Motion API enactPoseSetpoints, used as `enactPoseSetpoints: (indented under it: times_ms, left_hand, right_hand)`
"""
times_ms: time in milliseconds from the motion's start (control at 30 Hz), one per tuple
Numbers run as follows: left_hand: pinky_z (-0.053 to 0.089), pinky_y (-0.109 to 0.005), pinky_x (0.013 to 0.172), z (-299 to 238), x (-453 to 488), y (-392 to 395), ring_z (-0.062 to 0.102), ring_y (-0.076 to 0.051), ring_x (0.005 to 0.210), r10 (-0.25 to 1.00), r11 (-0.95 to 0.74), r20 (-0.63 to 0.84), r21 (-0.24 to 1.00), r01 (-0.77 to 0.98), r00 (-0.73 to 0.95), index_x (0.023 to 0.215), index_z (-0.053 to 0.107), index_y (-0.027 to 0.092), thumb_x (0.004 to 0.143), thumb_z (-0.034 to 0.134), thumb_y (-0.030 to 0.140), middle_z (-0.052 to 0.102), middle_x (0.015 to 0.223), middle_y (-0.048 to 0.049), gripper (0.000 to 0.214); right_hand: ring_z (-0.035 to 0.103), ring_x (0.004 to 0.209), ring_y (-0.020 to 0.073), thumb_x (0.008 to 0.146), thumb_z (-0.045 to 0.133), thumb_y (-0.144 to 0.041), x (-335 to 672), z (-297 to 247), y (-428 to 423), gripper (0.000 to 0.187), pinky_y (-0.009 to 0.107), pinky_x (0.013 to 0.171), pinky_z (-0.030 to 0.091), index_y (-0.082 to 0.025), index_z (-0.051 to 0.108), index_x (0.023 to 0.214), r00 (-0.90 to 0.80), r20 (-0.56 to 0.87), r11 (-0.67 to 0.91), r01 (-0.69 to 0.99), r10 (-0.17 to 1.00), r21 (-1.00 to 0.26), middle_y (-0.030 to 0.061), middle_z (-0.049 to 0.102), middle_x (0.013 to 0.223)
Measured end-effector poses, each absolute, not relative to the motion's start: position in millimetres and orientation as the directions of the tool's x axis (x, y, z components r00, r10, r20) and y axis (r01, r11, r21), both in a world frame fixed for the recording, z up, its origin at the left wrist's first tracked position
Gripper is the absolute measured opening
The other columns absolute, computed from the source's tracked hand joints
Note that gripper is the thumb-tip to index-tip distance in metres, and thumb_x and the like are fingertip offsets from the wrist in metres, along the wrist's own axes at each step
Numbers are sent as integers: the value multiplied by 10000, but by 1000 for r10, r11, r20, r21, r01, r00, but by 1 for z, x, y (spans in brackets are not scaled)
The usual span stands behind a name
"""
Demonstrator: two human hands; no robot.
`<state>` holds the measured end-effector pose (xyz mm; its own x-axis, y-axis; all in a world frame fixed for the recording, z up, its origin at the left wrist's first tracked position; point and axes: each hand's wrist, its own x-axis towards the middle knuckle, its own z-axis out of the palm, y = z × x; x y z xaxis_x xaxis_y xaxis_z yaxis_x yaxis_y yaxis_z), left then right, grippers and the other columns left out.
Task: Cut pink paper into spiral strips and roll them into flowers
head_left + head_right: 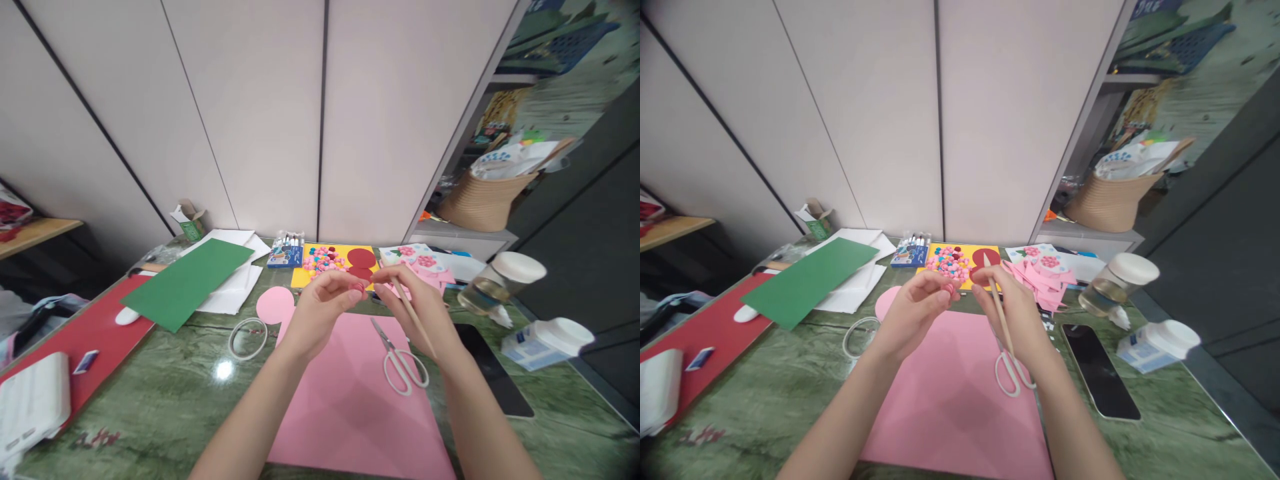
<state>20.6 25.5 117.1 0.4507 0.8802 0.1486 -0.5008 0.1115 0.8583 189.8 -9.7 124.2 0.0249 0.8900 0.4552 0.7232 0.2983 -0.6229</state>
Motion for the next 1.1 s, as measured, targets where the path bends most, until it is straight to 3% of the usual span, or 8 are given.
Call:
enactPoseSetpoints:
  times_ms: [267, 433, 600, 767, 1100]
  left_hand:
    - [438, -217, 741, 117, 21, 26, 594, -88, 793, 903, 110, 117, 867, -486, 413, 882, 677, 215, 727, 711, 203, 667, 832, 5, 160]
    - [435, -215, 735, 114, 20, 27, 599, -79, 733, 917, 103, 127, 841, -532, 378, 804, 644, 194, 669, 749, 169, 662, 741, 22, 173]
    - [405, -206, 604, 113, 16, 25, 546, -67, 595, 904, 39, 196, 848, -529, 380, 689, 598, 174, 603, 793, 190, 603, 617, 40, 214]
    - [398, -200, 588, 113, 14, 26, 524, -61, 574, 875, 17, 271, 812, -584, 402, 708, 603, 180, 603, 793, 200, 573, 593, 47, 218]
    - [441, -205, 715, 118, 18, 27, 571, -66, 715, 876, 175, 183, 741, -648, 446, 777, 668, 180, 689, 733, 169, 641, 801, 1, 110]
  right_hand:
    - [602, 838, 167, 906, 494, -310, 190, 122, -10, 116, 283, 743, 434, -228, 555, 961, -41, 402, 296, 745, 915, -598, 17, 650, 952]
    - [582, 790, 162, 909, 484, -298, 190, 120, -9, 102, 284, 708, 423, -226, 540, 955, -99, 375, 318, 746, 922, -585, 12, 635, 902]
    - [565, 771, 162, 915, 475, -296, 190, 118, -9, 95, 287, 701, 413, -223, 529, 939, -160, 355, 348, 745, 921, -569, 12, 620, 865]
    - [566, 755, 162, 914, 476, -290, 189, 118, -9, 94, 286, 685, 410, -222, 528, 952, -187, 345, 361, 749, 920, -556, 15, 627, 872]
    - [556, 734, 154, 916, 466, -266, 188, 115, -7, 80, 278, 667, 406, -225, 525, 951, -229, 334, 385, 749, 914, -539, 3, 622, 841]
